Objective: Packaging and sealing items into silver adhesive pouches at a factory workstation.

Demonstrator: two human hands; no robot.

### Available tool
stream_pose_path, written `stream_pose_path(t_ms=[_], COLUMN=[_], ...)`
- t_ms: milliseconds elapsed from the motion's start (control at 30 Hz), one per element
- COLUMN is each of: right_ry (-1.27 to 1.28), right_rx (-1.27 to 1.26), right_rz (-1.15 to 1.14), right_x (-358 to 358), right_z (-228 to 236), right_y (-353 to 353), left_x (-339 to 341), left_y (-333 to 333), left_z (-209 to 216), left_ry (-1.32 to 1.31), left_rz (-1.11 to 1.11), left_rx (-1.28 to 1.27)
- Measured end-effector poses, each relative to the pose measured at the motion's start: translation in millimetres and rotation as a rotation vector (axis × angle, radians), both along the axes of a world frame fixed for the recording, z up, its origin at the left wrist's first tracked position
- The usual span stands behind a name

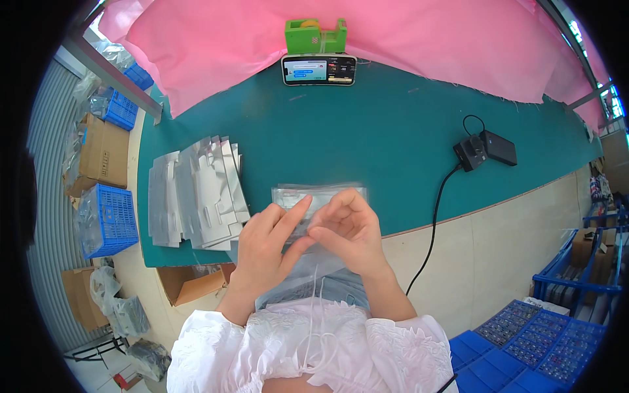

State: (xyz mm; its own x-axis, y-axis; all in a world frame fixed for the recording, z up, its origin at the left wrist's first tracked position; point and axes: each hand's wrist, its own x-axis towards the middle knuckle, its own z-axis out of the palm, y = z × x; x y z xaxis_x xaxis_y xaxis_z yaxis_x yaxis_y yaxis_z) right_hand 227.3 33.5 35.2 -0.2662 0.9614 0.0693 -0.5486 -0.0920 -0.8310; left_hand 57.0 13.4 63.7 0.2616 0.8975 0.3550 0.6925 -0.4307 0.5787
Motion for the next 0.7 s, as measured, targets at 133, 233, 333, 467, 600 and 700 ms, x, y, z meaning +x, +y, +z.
stream_pose_path(t_ms=[133,233,333,467,600,700], right_ry=[-0.07,-0.061,-0.081,-0.36,-0.623,-0.548], right_rx=[0.082,0.09,0.149,0.243,0.597,0.741], right_rz=[-0.032,-0.036,-0.054,-0.074,-0.065,-0.15], right_x=[1,1,2,8,19,18], right_z=[-3,-3,-4,9,10,2], right_y=[-1,-1,0,0,7,8], left_x=[-2,-2,-2,-3,-4,-1], left_y=[1,3,4,0,-6,-9], left_z=[0,2,2,3,9,13], left_ry=[-0.102,-0.119,-0.153,-0.211,-0.176,-0.086], left_rz=[-0.071,-0.104,-0.121,-0.137,-0.145,-0.139], left_rx=[-0.083,-0.085,-0.082,-0.097,-0.092,-0.029])
